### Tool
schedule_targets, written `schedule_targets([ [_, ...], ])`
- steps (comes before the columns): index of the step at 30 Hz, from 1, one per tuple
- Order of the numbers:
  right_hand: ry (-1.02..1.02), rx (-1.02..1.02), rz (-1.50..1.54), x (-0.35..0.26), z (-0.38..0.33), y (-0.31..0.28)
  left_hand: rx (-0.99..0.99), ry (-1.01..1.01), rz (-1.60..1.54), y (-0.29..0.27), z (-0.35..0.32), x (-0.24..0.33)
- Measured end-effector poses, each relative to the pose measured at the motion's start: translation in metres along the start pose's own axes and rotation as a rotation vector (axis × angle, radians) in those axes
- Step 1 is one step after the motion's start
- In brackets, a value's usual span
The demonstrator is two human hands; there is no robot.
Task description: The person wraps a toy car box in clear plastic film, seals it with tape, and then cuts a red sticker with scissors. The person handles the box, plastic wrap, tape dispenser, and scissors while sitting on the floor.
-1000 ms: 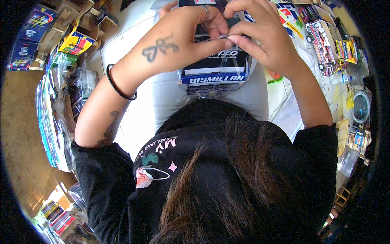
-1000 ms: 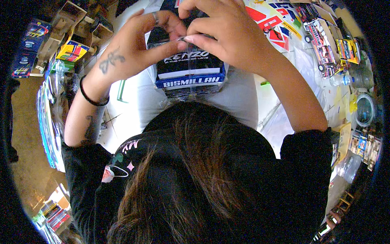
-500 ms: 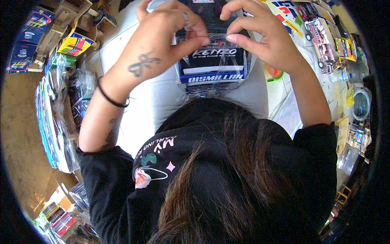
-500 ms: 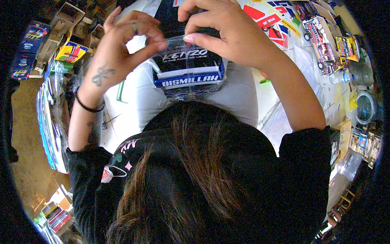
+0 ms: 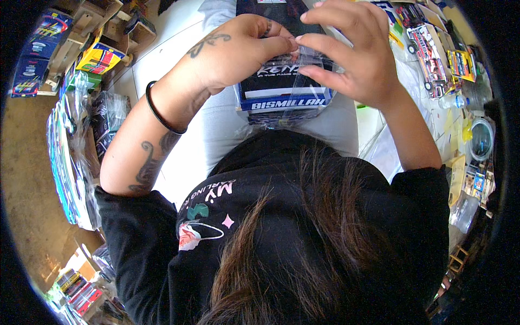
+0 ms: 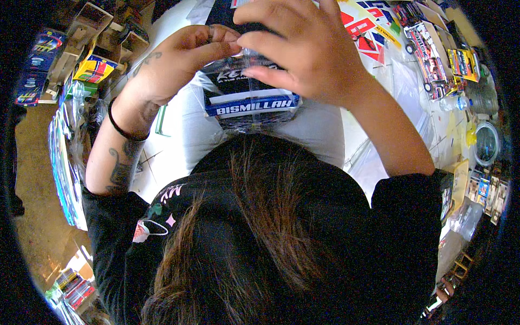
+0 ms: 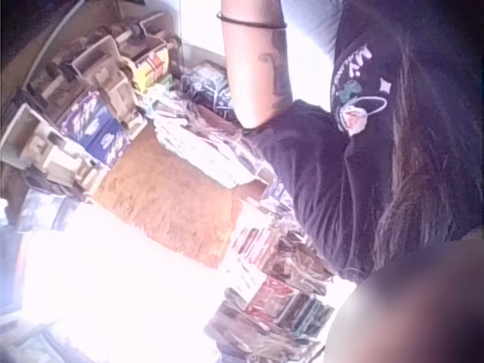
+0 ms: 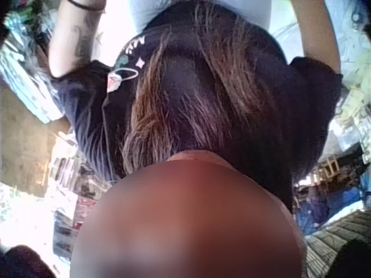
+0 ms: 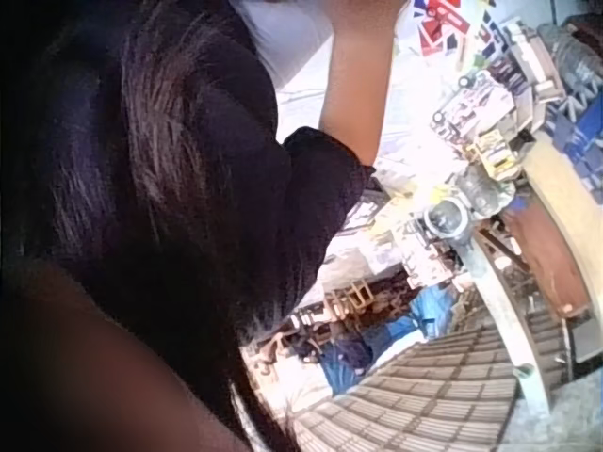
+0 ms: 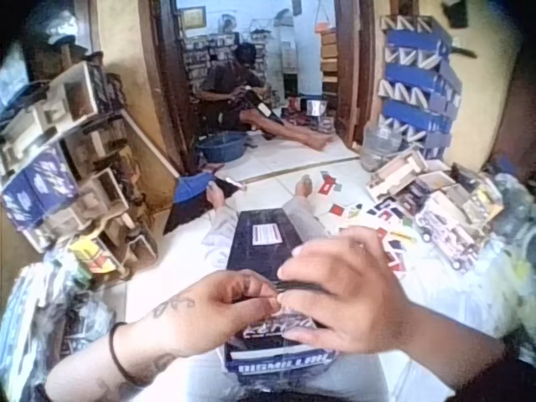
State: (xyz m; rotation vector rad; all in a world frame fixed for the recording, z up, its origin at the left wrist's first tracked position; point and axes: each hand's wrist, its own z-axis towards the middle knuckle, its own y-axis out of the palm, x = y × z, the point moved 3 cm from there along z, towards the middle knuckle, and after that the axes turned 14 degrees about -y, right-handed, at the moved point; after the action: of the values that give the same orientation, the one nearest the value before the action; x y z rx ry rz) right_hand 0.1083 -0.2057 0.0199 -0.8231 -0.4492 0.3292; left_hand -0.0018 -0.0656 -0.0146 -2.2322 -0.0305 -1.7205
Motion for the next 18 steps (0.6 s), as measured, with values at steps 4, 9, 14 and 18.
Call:
schedule_targets([
  [4, -0.087, 0.093, -0.123, -0.009, 0.004, 0.001, 0.021, -0.006, 0.095, -0.001, -0.001, 0.003],
  [9, 0.069, -0.157, 0.247, 0.006, 0.000, 0.001, 0.363, 0.362, 0.883, 0.005, -0.027, 0.028],
  [14, 0.074, -0.295, 0.473, 0.024, 0.002, -0.005, 0.401, 0.380, 0.973, 0.008, -0.031, 0.036],
  [18, 0.096, -0.315, 0.532, 0.027, 0.000, -0.015, 0.440, 0.394, 0.888, 0.012, -0.032, 0.031],
])
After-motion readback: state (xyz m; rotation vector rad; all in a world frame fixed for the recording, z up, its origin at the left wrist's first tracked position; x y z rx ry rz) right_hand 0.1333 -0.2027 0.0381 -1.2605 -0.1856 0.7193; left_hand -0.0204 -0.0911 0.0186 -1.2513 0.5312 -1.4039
